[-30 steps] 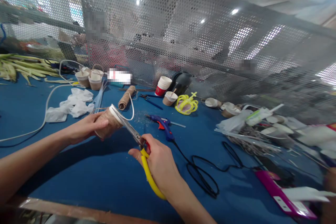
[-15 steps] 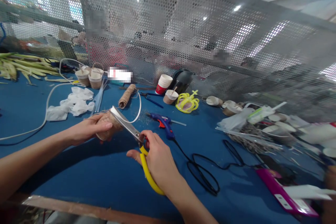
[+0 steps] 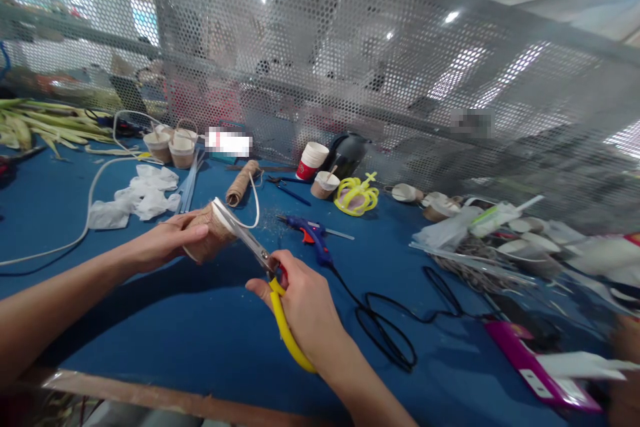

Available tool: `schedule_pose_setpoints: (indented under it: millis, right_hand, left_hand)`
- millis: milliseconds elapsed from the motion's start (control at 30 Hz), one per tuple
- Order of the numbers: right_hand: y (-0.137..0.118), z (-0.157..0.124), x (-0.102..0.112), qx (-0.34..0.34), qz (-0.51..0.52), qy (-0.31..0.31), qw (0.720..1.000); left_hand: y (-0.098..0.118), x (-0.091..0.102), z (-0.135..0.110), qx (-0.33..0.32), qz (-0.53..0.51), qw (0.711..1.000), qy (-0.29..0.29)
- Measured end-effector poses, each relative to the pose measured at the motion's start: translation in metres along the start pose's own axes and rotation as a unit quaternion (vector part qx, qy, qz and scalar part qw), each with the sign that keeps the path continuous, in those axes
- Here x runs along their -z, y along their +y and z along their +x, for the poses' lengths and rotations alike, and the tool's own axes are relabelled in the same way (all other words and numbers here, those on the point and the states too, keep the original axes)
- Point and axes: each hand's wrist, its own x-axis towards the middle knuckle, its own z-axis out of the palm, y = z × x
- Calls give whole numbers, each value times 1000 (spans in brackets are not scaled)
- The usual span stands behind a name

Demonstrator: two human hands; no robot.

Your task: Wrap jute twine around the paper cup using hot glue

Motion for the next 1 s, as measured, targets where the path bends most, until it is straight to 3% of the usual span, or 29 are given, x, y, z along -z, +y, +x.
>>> schedule_pose_setpoints:
  millis: [100,167,500,833,1000]
  right_hand:
    - [0,1,-1,7,-2,5,1000]
    - [2,2,-2,7,-9,9,1000]
    - [3,0,-3,-10,15,-10,1000]
    - [-1,-1,1,9,-5,3,1000]
    - [0,2,0,14,-11,13,1000]
  left_hand:
    - [1,0,0,23,-49,998,-34]
    - [1,1,0,23,-30,998,-46]
    - [-1,-3,-2,8,67,998,-2]
    - [1,1,1,-5,23,999,22]
    - [1,4,1,31,-36,998,-50]
